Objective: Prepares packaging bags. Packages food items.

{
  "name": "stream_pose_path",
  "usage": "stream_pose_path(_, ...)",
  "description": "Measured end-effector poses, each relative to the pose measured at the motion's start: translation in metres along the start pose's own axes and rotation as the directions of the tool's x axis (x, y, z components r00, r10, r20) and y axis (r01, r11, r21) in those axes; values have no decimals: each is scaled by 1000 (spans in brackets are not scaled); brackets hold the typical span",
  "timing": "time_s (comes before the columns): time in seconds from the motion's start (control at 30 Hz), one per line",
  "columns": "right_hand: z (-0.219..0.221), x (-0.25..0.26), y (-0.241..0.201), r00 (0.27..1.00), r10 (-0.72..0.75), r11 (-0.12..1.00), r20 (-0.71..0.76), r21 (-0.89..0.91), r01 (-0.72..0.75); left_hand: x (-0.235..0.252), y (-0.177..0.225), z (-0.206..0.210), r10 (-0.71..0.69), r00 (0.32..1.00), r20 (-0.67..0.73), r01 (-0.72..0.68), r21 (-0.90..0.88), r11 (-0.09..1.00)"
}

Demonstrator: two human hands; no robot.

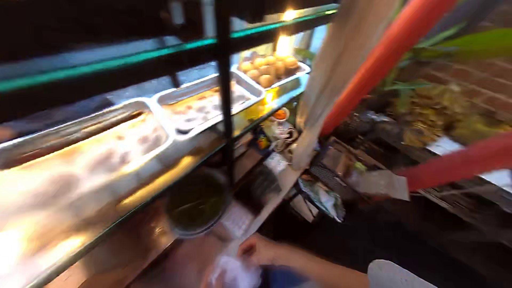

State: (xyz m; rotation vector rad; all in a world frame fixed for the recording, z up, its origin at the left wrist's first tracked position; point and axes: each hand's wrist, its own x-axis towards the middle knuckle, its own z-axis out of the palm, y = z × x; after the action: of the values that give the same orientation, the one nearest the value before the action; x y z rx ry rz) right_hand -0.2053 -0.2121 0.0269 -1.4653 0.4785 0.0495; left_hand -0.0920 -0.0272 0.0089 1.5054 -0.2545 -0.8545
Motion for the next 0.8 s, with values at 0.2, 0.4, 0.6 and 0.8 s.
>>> stream_pose_path(0.2, -194, -175, 76, 412, 31, 724, -911, -264, -638, 32, 8, 130, -80, 868, 489, -29, 211, 977)
stream_pose_path(0.4, -269, -230, 169, 74, 207, 562, -976, 57, -825, 32, -29, 297, -192, 755, 627, -110, 410, 905)
stream_pose_path(0.6, -268, -233, 205, 236, 460, 595, -856, 99, -798, 33, -106, 455, -197, 673, 713, -510, 640, 574)
stream_pose_path(0.8, -271, -288, 191, -33, 582, 807, -812, 573, 142, 54, -122, 511, -494, 536, 685, -787, 616, 0)
